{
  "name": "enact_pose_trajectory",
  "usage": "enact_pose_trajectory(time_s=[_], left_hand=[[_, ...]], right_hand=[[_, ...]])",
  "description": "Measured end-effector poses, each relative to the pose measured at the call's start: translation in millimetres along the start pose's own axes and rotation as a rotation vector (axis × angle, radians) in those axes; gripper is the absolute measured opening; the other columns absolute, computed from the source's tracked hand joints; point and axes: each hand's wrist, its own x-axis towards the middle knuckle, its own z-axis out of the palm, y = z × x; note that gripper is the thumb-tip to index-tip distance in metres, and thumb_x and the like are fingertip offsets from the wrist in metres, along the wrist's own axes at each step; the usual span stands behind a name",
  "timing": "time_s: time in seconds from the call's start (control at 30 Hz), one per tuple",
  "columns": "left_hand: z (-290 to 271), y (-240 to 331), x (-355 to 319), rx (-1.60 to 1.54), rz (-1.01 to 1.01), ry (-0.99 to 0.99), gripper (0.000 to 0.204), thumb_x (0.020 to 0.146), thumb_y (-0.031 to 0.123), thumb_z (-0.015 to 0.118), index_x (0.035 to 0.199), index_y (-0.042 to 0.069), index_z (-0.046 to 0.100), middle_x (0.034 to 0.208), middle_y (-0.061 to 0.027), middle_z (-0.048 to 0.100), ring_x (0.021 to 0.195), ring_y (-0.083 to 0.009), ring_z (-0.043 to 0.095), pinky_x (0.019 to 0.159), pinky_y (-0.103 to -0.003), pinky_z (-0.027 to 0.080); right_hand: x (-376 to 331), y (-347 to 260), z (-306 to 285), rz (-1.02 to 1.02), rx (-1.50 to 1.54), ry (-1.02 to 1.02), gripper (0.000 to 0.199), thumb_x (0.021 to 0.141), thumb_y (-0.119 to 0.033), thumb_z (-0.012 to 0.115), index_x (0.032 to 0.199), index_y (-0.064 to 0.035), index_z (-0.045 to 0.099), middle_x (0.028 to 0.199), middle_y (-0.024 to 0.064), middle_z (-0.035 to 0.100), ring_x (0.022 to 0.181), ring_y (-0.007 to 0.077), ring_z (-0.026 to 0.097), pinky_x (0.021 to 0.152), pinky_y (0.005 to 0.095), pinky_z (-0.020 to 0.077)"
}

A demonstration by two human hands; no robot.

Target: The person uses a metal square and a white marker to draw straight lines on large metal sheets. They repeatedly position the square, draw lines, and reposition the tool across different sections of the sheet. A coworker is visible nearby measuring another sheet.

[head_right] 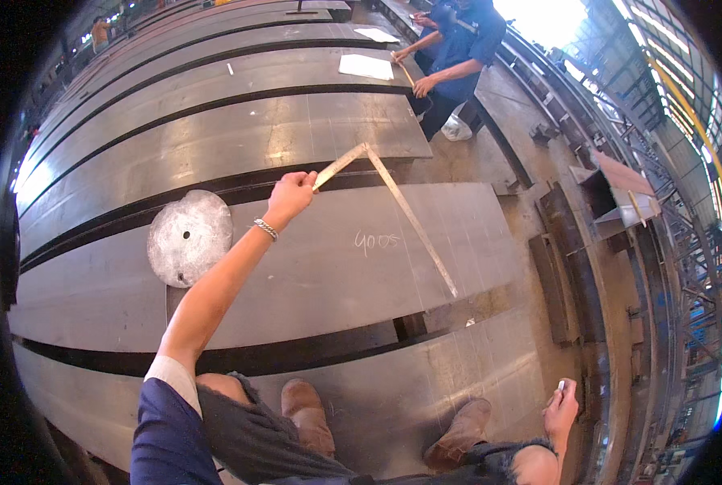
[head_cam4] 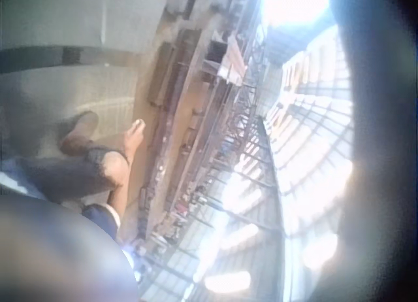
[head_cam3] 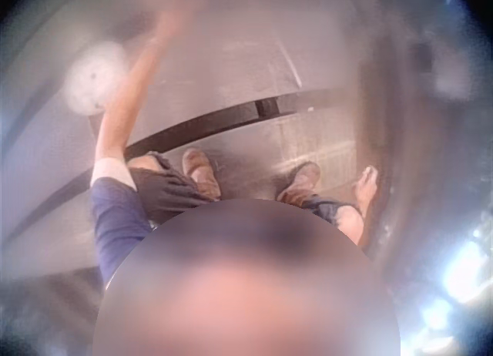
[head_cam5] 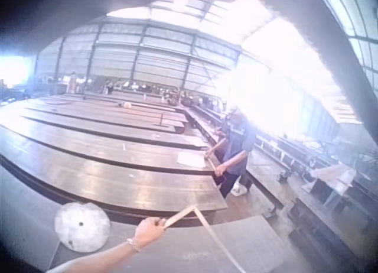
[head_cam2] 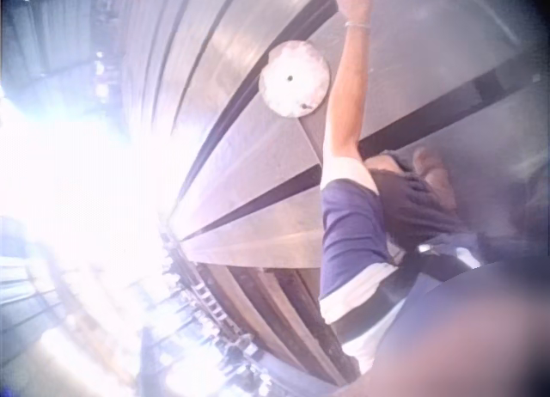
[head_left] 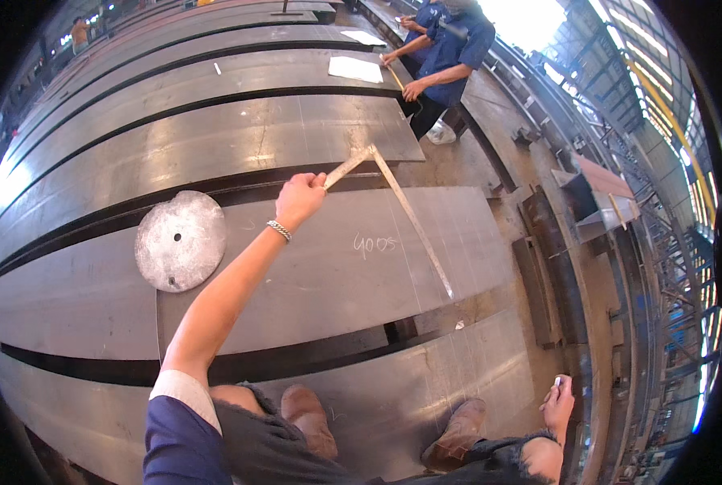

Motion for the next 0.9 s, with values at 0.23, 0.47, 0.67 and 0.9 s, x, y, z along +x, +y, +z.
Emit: enact_pose_trajectory(time_s=[0.23, 0.47, 0.67, 0.9], left_hand=[[-49.4, -42.9, -30.3, -0.241, 0.083, 0.028, 0.045, 0.097, 0.047, 0.053, 0.085, 0.007, 0.07, 0.074, -0.0114, 0.07, 0.072, -0.0262, 0.069, 0.067, -0.04, 0.051], [-159.9, -129.6, -111.9, -0.661, -0.156, 0.062, 0.036, 0.105, 0.037, 0.05, 0.091, 0.007, 0.063, 0.061, 0.006, 0.048, 0.051, -0.002, 0.042, 0.044, -0.019, 0.031], [-220.2, -204.4, -185.3, -0.715, -0.318, 0.372, 0.036, 0.105, 0.038, 0.05, 0.089, 0.008, 0.061, 0.06, 0.0069, 0.047, 0.048, -0.0012, 0.04, 0.042, -0.018, 0.029], [-275.8, -250.1, -273.0, -0.631, -0.33, 0.777, 0.041, 0.106, 0.039, 0.05, 0.081, 0.007, 0.058, 0.058, 0.0071, 0.044, 0.049, -0.0015, 0.037, 0.042, -0.02, 0.025]], right_hand=[[33.2, -108.0, -33.6, -0.272, -0.096, 0.12, 0.016, 0.105, -0.014, 0.043, 0.094, -0.0046, 0.051, 0.059, 0.0091, 0.05, 0.047, 0.0169, 0.052, 0.046, 0.0346, 0.0404], [51.4, -210.6, 19.8, -0.443, -0.148, 0.084, 0.02, 0.095, -0.017, 0.061, 0.087, 0.0006, 0.055, 0.07, 0.0223, 0.058, 0.067, 0.0406, 0.06, 0.06, 0.0439, 0.0454], [78.4, -319.5, 76.1, -0.79, -0.091, -0.039, 0.023, 0.09, -0.02, 0.069, 0.084, 0.0001, 0.06, 0.075, 0.0211, 0.063, 0.069, 0.0393, 0.063, 0.062, 0.0419, 0.0475], [111.4, -450.7, 220.4, -1.117, 0.075, -0.222, 0.019, 0.089, -0.022, 0.07, 0.09, -0.0032, 0.068, 0.081, 0.0201, 0.069, 0.076, 0.0383, 0.067, 0.068, 0.0421, 0.0513]])
